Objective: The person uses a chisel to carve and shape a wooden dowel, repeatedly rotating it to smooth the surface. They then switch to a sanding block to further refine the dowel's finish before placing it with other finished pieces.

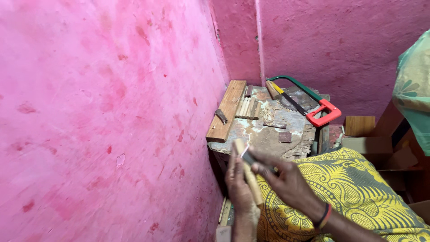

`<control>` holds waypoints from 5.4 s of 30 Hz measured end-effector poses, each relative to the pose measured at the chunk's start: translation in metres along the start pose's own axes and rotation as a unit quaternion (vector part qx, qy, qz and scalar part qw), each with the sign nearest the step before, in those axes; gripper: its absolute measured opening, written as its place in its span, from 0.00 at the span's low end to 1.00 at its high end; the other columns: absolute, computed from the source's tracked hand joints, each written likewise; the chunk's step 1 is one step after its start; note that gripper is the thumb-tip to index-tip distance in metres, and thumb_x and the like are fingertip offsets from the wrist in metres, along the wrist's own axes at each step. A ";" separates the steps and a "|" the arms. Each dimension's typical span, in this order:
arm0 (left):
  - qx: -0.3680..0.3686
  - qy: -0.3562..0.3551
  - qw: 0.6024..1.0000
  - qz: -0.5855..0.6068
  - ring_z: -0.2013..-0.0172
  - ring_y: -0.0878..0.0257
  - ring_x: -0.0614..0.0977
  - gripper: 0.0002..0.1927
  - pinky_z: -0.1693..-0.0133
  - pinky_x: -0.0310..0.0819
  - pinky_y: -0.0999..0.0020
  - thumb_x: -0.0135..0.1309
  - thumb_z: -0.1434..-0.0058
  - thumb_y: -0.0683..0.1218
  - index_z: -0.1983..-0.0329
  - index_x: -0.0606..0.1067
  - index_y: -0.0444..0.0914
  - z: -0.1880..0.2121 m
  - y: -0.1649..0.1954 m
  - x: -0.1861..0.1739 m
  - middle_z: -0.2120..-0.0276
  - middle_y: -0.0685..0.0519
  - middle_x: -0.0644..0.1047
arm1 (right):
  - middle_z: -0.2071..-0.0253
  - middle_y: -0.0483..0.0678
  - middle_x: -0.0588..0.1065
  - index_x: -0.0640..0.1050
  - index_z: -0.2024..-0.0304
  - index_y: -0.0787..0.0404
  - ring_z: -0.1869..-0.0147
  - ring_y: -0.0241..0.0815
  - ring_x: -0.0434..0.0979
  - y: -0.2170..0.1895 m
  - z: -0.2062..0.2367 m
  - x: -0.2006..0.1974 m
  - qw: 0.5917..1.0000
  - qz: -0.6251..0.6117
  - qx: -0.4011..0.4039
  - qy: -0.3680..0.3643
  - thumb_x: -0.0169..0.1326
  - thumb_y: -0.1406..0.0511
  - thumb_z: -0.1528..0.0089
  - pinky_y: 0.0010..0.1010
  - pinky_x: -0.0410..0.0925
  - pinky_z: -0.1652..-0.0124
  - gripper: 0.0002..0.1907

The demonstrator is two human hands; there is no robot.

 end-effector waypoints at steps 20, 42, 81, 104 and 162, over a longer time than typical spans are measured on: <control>0.064 0.015 0.997 0.040 0.35 0.58 0.72 0.31 0.36 0.63 0.64 0.44 0.31 0.51 0.28 0.63 0.32 -0.005 0.018 -0.006 0.32 0.47 0.70 | 0.44 0.46 0.82 0.76 0.37 0.48 0.42 0.38 0.83 -0.016 0.000 0.014 0.997 -0.063 -0.022 -0.033 0.56 0.55 0.38 0.37 0.76 0.47 0.26; 0.020 0.046 0.999 -0.005 0.36 0.56 0.75 0.28 0.38 0.68 0.64 0.40 0.31 0.47 0.28 0.64 0.39 0.001 0.008 -0.010 0.33 0.46 0.72 | 0.46 0.47 0.83 0.76 0.37 0.47 0.49 0.39 0.87 -0.012 -0.003 0.016 1.000 -0.030 -0.001 -0.003 0.55 0.53 0.39 0.35 0.77 0.51 0.27; -0.006 -0.014 1.000 0.011 0.70 0.70 0.71 0.33 0.71 0.66 0.75 0.48 0.30 0.55 0.22 0.64 0.43 0.000 0.002 -0.004 0.51 0.50 0.76 | 0.42 0.45 0.82 0.76 0.37 0.48 0.42 0.38 0.84 -0.003 -0.008 0.003 0.998 -0.063 0.032 -0.005 0.54 0.54 0.38 0.35 0.74 0.43 0.26; 0.048 0.033 0.998 0.036 0.33 0.57 0.70 0.30 0.36 0.62 0.64 0.37 0.32 0.46 0.26 0.60 0.36 -0.003 0.024 -0.013 0.27 0.48 0.65 | 0.48 0.46 0.85 0.76 0.35 0.46 0.48 0.35 0.86 -0.017 0.010 0.020 0.997 -0.057 0.021 -0.057 0.55 0.55 0.38 0.32 0.76 0.50 0.27; 0.088 -0.013 0.996 0.003 0.34 0.56 0.71 0.27 0.37 0.65 0.62 0.40 0.29 0.46 0.28 0.61 0.32 -0.002 0.011 -0.005 0.29 0.46 0.68 | 0.47 0.46 0.84 0.77 0.36 0.44 0.47 0.38 0.87 -0.004 0.002 0.012 0.996 -0.047 0.057 -0.044 0.54 0.52 0.38 0.34 0.77 0.50 0.27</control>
Point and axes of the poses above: each hand's wrist, its own z-axis away from the middle knuckle, its own x-axis out of the palm, y = z × x, the point moved 6 cm from there along -z, towards the middle knuckle
